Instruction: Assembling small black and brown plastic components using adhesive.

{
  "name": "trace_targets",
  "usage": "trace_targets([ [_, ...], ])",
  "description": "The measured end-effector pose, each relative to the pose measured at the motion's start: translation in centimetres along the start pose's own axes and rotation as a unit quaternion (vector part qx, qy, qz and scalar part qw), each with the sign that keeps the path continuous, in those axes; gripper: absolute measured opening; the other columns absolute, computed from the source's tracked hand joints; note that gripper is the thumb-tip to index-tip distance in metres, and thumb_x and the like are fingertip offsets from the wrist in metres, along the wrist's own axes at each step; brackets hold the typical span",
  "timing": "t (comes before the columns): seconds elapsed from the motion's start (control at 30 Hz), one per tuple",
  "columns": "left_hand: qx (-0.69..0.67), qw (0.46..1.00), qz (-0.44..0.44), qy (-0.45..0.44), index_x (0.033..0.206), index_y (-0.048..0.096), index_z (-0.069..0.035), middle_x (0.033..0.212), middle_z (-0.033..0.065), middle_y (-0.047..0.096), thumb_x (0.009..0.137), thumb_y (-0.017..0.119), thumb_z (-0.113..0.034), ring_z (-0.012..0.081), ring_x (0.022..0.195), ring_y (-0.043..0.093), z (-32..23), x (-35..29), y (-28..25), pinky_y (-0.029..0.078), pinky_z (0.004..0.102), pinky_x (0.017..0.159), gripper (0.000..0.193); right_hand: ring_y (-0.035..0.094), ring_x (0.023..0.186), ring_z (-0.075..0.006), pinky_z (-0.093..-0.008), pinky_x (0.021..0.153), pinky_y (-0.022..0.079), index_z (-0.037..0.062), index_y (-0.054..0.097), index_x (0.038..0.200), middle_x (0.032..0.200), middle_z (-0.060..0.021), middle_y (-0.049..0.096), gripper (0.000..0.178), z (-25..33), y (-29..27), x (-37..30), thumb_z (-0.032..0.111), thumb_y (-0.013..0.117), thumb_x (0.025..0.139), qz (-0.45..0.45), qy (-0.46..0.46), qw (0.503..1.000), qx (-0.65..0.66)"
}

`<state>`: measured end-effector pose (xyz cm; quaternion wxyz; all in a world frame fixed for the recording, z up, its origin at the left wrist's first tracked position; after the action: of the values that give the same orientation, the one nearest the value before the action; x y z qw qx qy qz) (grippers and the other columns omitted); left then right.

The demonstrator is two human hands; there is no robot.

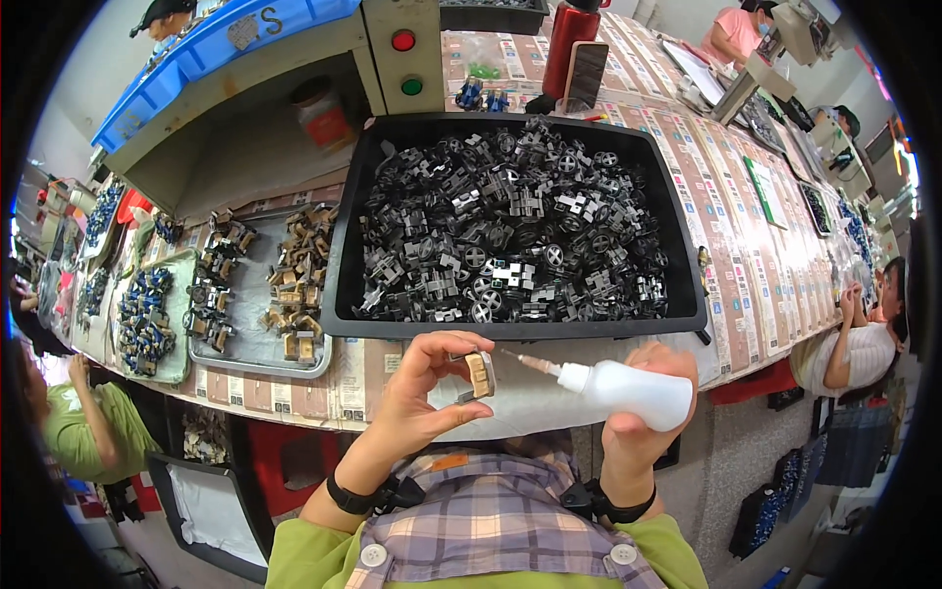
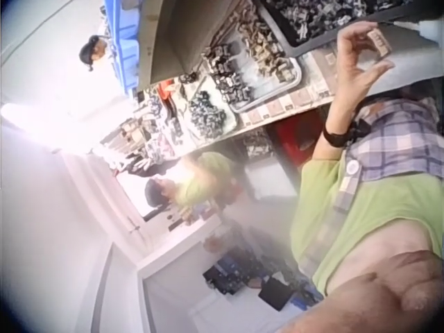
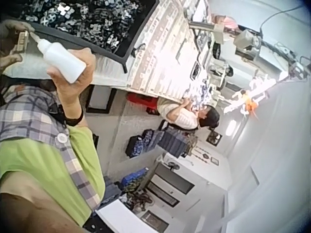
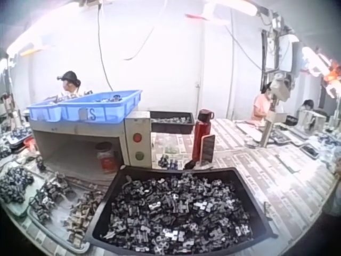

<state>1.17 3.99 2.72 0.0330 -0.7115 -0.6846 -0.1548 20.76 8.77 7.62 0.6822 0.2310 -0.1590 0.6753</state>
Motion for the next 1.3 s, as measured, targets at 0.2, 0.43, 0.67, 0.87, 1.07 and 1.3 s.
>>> trace_targets([
  [0.2,0.016,1.0,0.001,0.007,0.109,0.04,-0.007,0.115,0.0113,0.047,0.067,0.071,0.001,0.015,0.101,0.049,-0.1,0.1,0.2,0.044,0.0281,0.08,0.053,0.043,0.051,-0.0126,-0.0251,0.046,0.031,0.0017,0.049,0.086,0.07,-0.0033,0.051,0.049,0.6,-0.1,-0.8,0.038,0.076,0.065,0.084,-0.082,0.993,-0.006],
  [0.43,0.02,1.0,0.003,0.007,0.108,0.041,-0.008,0.115,0.0113,0.047,0.067,0.071,0.0,0.0149,0.1,0.049,0.1,0.0,0.2,0.044,0.0284,0.08,0.052,0.043,0.047,-0.0145,-0.0272,0.043,0.032,0.0011,0.051,0.086,0.072,-0.0054,0.053,0.043,0.6,0.6,-0.9,0.03,0.075,0.067,0.113,-0.106,0.987,-0.04],
  [0.67,0.019,1.0,0.001,0.007,0.108,0.041,-0.008,0.116,0.0116,0.047,0.068,0.07,0.001,0.0145,0.098,0.05,-0.1,0.1,0.2,0.044,0.0284,0.08,0.051,0.044,0.047,-0.0156,-0.0278,0.044,0.033,0.0009,0.051,0.085,0.073,-0.0067,0.053,0.042,0.6,0.7,-0.9,0.03,0.075,0.067,0.106,-0.104,0.988,-0.045],
  [0.87,0.017,1.0,0.001,0.005,0.108,0.041,-0.008,0.116,0.0117,0.047,0.068,0.071,0.001,0.0145,0.098,0.05,0.0,0.1,0.2,0.044,0.0286,0.081,0.051,0.044,0.046,-0.0163,-0.0284,0.044,0.035,0.0014,0.05,0.085,0.073,-0.0071,0.053,0.041,0.3,0.7,-1.0,0.03,0.074,0.068,0.109,-0.103,0.987,-0.061],
  [1.07,0.022,1.0,-0.002,0.004,0.108,0.041,-0.008,0.116,0.0115,0.047,0.068,0.071,0.001,0.0145,0.099,0.049,0.0,0.0,0.2,0.044,0.0286,0.081,0.051,0.045,0.046,-0.0163,-0.0283,0.044,0.036,0.0016,0.05,0.086,0.073,-0.0072,0.054,0.042,0.3,0.8,-0.9,0.031,0.075,0.068,0.12,-0.11,0.984,-0.068],
  [1.3,0.028,0.999,-0.002,0.015,0.109,0.04,-0.008,0.116,0.0119,0.046,0.068,0.07,0.001,0.0144,0.099,0.05,0.0,0.0,0.1,0.044,0.0283,0.081,0.051,0.045,0.045,-0.0167,-0.0281,0.042,0.035,0.0017,0.05,0.087,0.071,-0.0074,0.054,0.043,0.6,0.9,-1.0,0.031,0.075,0.067,0.144,-0.126,0.978,-0.085],
])
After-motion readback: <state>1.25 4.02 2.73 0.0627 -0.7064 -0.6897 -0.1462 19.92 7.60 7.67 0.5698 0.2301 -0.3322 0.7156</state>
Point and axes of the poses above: each hand's wrist, its own x-axis towards the middle knuckle, its own y-axis out of the palm, z = x × y, the point moved 4 cm from there along x, towards the middle knuckle
